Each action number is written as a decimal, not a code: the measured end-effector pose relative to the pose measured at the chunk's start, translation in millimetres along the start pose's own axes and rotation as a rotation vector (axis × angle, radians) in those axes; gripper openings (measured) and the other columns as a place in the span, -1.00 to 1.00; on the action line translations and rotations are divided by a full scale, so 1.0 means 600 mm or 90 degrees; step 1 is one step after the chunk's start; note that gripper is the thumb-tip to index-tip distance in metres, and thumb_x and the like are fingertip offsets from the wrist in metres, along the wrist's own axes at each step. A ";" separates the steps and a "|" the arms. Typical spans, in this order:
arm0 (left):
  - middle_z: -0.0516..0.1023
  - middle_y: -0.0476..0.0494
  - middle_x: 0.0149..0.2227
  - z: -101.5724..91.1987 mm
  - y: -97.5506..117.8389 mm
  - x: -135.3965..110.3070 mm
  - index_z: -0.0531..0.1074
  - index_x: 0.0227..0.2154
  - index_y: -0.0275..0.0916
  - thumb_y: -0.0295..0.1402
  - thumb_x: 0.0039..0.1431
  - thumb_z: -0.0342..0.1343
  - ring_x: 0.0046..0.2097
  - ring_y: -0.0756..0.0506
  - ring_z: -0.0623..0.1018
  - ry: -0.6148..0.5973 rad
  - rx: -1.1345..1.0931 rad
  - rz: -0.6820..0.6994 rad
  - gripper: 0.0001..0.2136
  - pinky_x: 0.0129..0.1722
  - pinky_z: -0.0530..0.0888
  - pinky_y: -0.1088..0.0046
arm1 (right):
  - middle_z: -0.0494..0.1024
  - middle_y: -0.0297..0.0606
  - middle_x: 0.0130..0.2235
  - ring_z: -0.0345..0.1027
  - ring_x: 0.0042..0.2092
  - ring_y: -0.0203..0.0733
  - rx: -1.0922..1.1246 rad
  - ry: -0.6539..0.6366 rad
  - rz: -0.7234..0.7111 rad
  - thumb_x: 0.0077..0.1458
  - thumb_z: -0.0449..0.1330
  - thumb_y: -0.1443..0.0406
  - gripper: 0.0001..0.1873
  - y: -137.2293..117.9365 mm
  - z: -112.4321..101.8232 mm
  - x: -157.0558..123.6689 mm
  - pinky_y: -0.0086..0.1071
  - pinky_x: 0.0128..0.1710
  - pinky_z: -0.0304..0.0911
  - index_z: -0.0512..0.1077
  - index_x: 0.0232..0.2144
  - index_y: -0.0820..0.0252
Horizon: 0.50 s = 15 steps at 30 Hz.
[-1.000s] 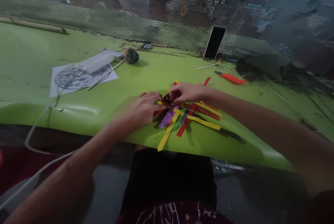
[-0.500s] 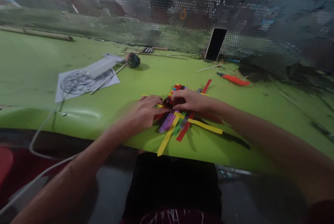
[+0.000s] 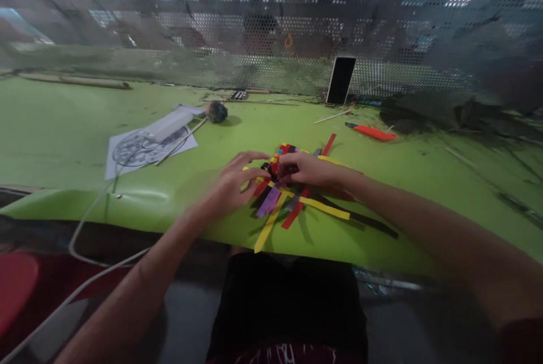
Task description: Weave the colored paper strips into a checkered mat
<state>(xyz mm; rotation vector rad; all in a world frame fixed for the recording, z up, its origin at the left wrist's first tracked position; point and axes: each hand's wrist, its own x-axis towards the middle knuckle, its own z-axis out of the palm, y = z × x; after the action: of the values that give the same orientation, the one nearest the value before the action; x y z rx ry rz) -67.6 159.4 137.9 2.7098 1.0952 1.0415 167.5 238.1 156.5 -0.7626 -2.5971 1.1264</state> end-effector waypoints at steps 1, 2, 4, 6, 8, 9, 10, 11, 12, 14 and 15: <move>0.50 -0.22 0.09 0.004 0.002 0.007 0.54 -0.08 -0.19 -0.55 0.29 0.05 0.14 -0.15 0.46 -0.013 0.008 0.011 -0.75 0.12 0.47 0.17 | 0.52 -0.27 -0.29 0.36 -0.26 -0.25 0.004 0.002 -0.001 0.07 0.22 0.51 -0.89 0.002 0.001 0.001 -0.37 -0.22 0.25 0.45 -0.35 0.25; 0.54 -0.21 0.03 0.007 0.002 0.014 0.52 -0.06 -0.20 -0.53 0.31 0.05 0.09 -0.15 0.49 -0.036 0.021 0.020 -0.76 0.10 0.47 0.16 | 0.52 -0.28 -0.30 0.36 -0.27 -0.26 0.002 0.004 -0.004 0.05 0.22 0.52 -0.87 0.003 0.001 0.002 -0.38 -0.22 0.25 0.45 -0.35 0.25; 0.59 -0.20 -0.07 0.014 0.002 0.025 0.52 -0.08 -0.23 -0.50 0.33 0.05 0.01 -0.17 0.53 -0.077 0.046 0.029 -0.80 0.05 0.48 0.16 | 0.53 -0.28 -0.31 0.36 -0.27 -0.26 -0.018 0.011 -0.011 0.03 0.22 0.54 -0.86 0.005 -0.001 0.003 -0.38 -0.22 0.25 0.46 -0.36 0.27; 0.61 -0.20 -0.11 0.019 -0.001 0.030 0.53 -0.15 -0.25 -0.47 0.35 0.05 -0.03 -0.17 0.55 -0.094 0.052 0.040 -0.84 0.03 0.48 0.18 | 0.56 -0.26 -0.29 0.39 -0.25 -0.24 -0.052 0.022 -0.019 0.04 0.24 0.53 -0.86 0.005 -0.008 -0.003 -0.36 -0.19 0.27 0.49 -0.33 0.27; 0.61 -0.21 -0.10 0.020 -0.005 0.029 0.54 -0.19 -0.25 -0.44 0.37 0.05 -0.02 -0.17 0.55 -0.107 0.052 0.050 -0.85 0.03 0.48 0.20 | 0.59 -0.22 -0.22 0.42 -0.19 -0.20 -0.085 0.044 -0.047 0.09 0.28 0.48 -0.85 0.002 -0.015 -0.019 -0.33 -0.13 0.30 0.53 -0.25 0.27; 0.60 -0.22 -0.08 0.021 -0.008 0.028 0.55 -0.18 -0.25 -0.44 0.37 0.05 0.01 -0.18 0.54 -0.115 0.054 0.052 -0.84 0.05 0.48 0.20 | 0.60 -0.19 -0.19 0.43 -0.16 -0.17 -0.106 0.058 -0.068 0.12 0.28 0.44 -0.84 -0.001 -0.018 -0.030 -0.30 -0.09 0.31 0.54 -0.20 0.27; 0.59 -0.24 -0.05 0.021 -0.010 0.026 0.55 -0.15 -0.26 -0.45 0.36 0.05 0.05 -0.19 0.53 -0.124 0.055 0.053 -0.83 0.07 0.48 0.19 | 0.60 -0.15 -0.15 0.44 -0.11 -0.14 -0.132 0.069 -0.091 0.17 0.27 0.42 -0.83 -0.004 -0.018 -0.043 -0.27 -0.03 0.31 0.55 -0.16 0.27; 0.59 -0.24 -0.01 0.022 -0.012 0.024 0.55 -0.11 -0.26 -0.46 0.36 0.05 0.09 -0.20 0.51 -0.133 0.057 0.056 -0.82 0.09 0.47 0.18 | 0.59 -0.12 -0.11 0.43 -0.07 -0.12 -0.167 0.079 -0.113 0.21 0.24 0.40 -0.82 -0.007 -0.016 -0.056 -0.24 0.02 0.30 0.56 -0.13 0.28; 0.58 -0.24 0.01 0.023 -0.013 0.022 0.55 -0.08 -0.26 -0.47 0.36 0.05 0.12 -0.21 0.49 -0.140 0.059 0.061 -0.80 0.11 0.46 0.17 | 0.58 -0.09 -0.06 0.42 -0.01 -0.10 -0.206 0.080 -0.127 0.25 0.21 0.40 -0.79 -0.011 -0.012 -0.069 -0.21 0.08 0.29 0.57 -0.08 0.28; 0.58 -0.22 0.03 0.024 -0.015 0.020 0.55 -0.05 -0.25 -0.45 0.38 0.04 0.16 -0.21 0.47 -0.146 0.066 0.083 -0.79 0.14 0.44 0.16 | 0.55 -0.05 0.02 0.38 0.06 -0.07 -0.282 0.086 -0.134 0.29 0.18 0.39 -0.72 -0.015 0.001 -0.090 -0.16 0.15 0.26 0.55 0.00 0.26; 0.58 -0.21 0.03 0.024 -0.015 0.019 0.55 -0.04 -0.24 -0.43 0.39 0.04 0.16 -0.21 0.46 -0.147 0.076 0.094 -0.78 0.14 0.44 0.15 | 0.53 -0.04 0.05 0.37 0.08 -0.05 -0.315 0.090 -0.131 0.30 0.16 0.38 -0.70 -0.016 0.008 -0.097 -0.15 0.17 0.26 0.55 0.04 0.25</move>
<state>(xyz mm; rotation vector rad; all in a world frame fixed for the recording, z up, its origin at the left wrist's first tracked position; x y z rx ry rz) -58.0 176.2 130.8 2.9502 0.9607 0.6732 211.3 198.3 161.2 -0.6108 -2.7764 0.3577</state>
